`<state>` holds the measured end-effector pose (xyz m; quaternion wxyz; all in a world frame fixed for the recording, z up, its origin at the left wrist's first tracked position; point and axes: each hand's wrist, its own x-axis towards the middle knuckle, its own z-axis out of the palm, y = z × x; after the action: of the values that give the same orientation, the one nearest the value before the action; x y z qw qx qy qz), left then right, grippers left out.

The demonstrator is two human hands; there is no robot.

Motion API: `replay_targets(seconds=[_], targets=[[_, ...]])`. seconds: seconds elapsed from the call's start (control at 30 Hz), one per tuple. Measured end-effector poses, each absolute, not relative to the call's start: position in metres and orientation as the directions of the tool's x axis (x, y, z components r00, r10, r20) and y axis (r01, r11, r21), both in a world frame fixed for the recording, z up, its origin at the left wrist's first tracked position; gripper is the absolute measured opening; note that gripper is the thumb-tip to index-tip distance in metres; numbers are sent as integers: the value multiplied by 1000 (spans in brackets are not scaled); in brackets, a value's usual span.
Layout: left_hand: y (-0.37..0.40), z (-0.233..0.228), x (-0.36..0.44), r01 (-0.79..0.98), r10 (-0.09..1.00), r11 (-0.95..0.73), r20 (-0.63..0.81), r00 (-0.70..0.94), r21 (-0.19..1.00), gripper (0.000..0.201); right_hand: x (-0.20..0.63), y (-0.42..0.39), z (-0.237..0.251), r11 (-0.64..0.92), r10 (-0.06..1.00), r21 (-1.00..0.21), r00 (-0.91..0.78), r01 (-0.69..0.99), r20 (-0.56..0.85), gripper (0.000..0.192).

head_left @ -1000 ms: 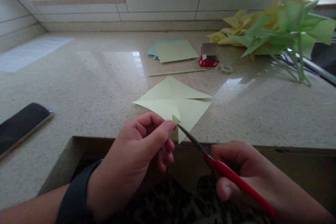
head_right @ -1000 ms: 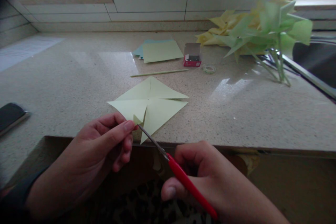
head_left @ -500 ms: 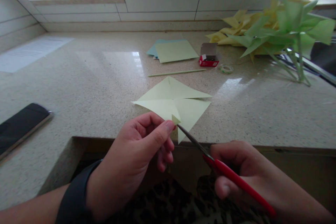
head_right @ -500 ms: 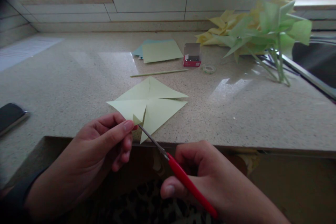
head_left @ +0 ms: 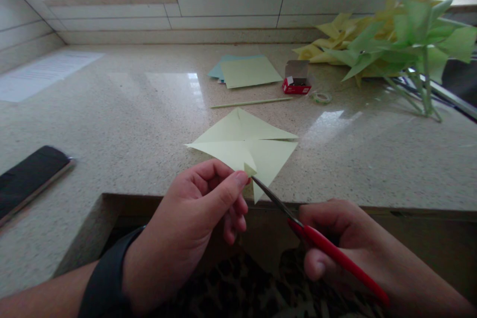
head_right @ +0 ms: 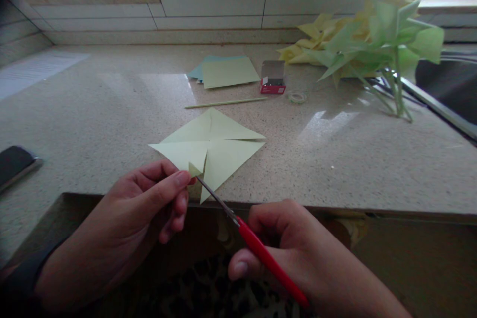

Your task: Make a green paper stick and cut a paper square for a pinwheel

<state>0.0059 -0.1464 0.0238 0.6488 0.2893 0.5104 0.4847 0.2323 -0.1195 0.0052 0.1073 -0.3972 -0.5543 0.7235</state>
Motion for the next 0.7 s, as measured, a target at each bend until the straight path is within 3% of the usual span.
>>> replay_targets(seconds=[0.33,0.57,0.7], targets=[[-147,23,5,-350,927,360,-374,28,865,23,233,-120,2,-392,590,-875,-652,285,-477,38],[-147,26,8,-418,909,386,-417,20,822,25,223,-130,10,-226,674,-914,-623,337,-396,42],[-150,31,11,-474,900,384,-436,-1,793,28,214,-135,5,-192,667,-937,-661,292,-343,47]])
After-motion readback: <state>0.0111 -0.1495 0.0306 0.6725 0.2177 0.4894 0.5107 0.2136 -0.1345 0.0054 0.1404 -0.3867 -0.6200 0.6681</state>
